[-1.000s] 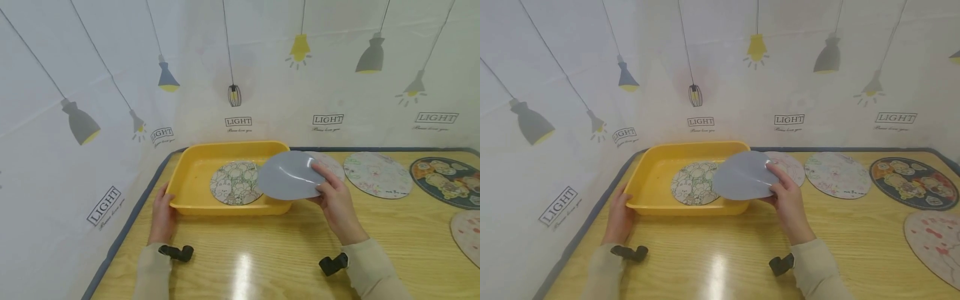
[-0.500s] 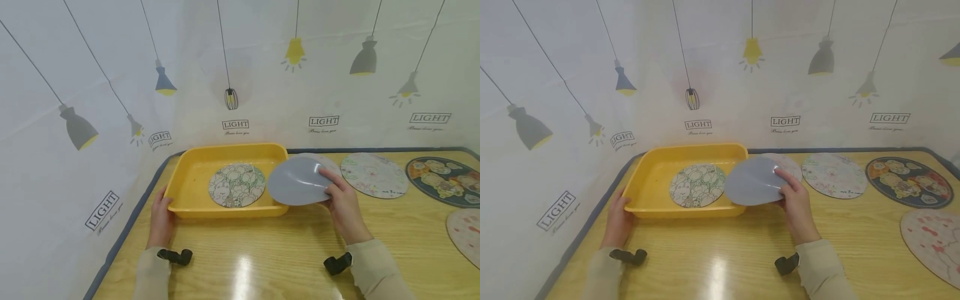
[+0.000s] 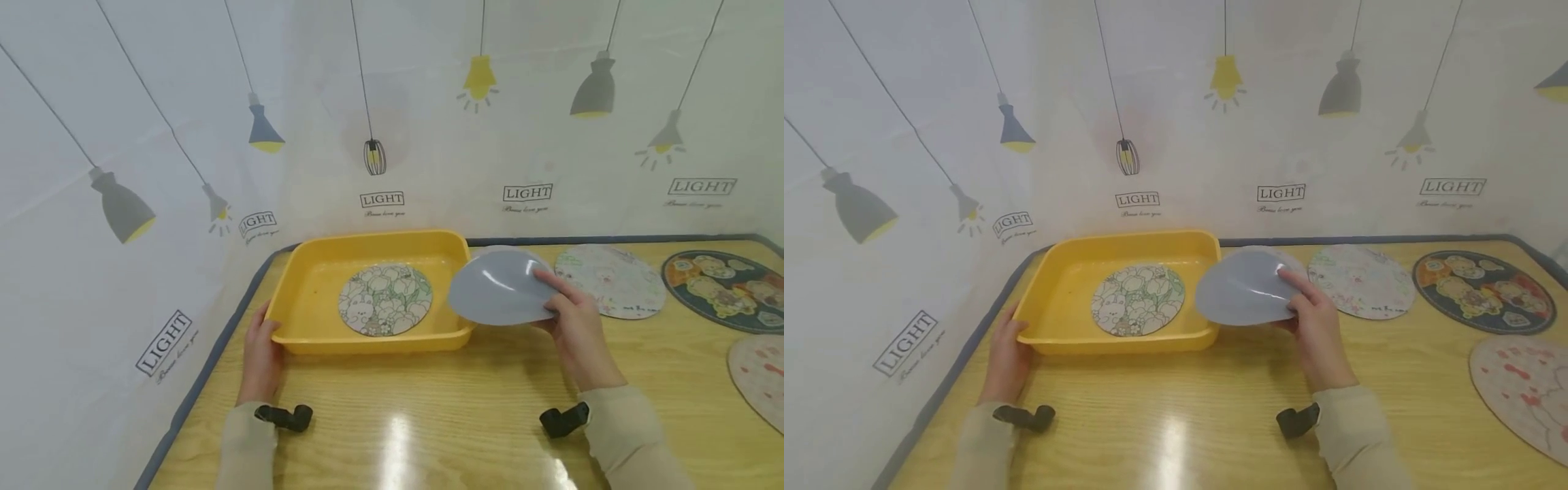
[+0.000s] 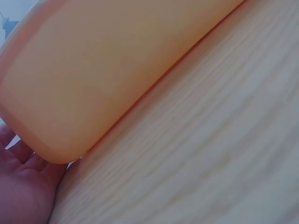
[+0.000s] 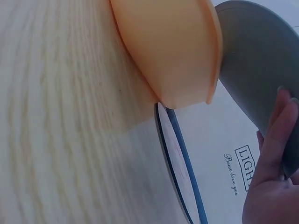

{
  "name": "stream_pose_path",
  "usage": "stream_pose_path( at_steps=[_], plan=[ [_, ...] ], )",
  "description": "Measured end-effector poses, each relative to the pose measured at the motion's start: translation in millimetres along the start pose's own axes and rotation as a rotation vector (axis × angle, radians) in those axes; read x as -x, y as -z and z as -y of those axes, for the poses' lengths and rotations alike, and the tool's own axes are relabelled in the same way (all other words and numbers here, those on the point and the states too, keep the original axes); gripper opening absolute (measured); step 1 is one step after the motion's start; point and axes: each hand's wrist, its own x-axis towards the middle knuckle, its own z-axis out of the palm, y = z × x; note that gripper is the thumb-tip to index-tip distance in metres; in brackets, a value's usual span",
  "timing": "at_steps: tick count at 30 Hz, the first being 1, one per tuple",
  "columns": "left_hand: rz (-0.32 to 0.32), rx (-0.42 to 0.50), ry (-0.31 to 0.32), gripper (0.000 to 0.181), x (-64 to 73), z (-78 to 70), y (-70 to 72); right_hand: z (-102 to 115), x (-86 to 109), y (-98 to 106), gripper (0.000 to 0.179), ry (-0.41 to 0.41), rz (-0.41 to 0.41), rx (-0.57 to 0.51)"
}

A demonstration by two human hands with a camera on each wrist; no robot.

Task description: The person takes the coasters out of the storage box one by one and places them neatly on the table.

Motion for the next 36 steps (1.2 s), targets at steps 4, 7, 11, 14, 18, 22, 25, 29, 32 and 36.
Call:
stream_pose_path(
  at_steps=[4, 7, 11, 14, 18, 22, 25, 29, 32, 36],
  plan=[
    [0.002, -0.001, 0.0, 0.048, 0.0, -0.3, 1.0, 3.8, -0.6, 1.5, 0.048, -0.01, -0.017, 0.021],
    [0.005, 0.006, 0.001, 0.048, 0.3, -0.1, 1.6, 6.3, -1.7, 2.7, 0.049, -0.029, -0.04, 0.048],
    [0.006, 0.009, -0.001, 0.049, 0.2, 0.9, 2.4, 8.1, -2.9, 7.5, 0.048, -0.021, -0.046, 0.029],
    [0.006, 0.016, -0.002, 0.049, 0.0, 1.6, 2.7, 9.3, -3.3, 11.8, 0.048, -0.014, -0.052, -0.005],
    [0.017, 0.025, -0.003, 0.051, -0.1, 1.6, 2.9, 11.6, -3.7, 16.4, 0.05, -0.025, -0.077, 0.0],
    [0.017, 0.026, -0.006, 0.051, -0.1, 1.2, 1.7, 14.1, -3.4, 21.0, 0.05, -0.035, -0.087, 0.016],
    [0.01, 0.024, -0.005, 0.05, 0.3, 0.8, -0.8, 16.9, -2.9, 24.5, 0.051, -0.037, -0.089, 0.033],
    [0.013, 0.018, 0.008, 0.05, 1.1, 0.4, -3.2, 19.8, -1.6, 27.9, 0.05, -0.029, -0.079, 0.039],
    [0.012, 0.017, 0.017, 0.049, 1.2, 0.1, -2.3, 19.3, 1.1, 28.7, 0.05, -0.051, -0.054, 0.015],
    [0.015, 0.019, 0.015, 0.05, 0.1, -0.1, 0.9, 16.9, 5.1, 28.3, 0.05, -0.096, -0.032, 0.021]
  ],
)
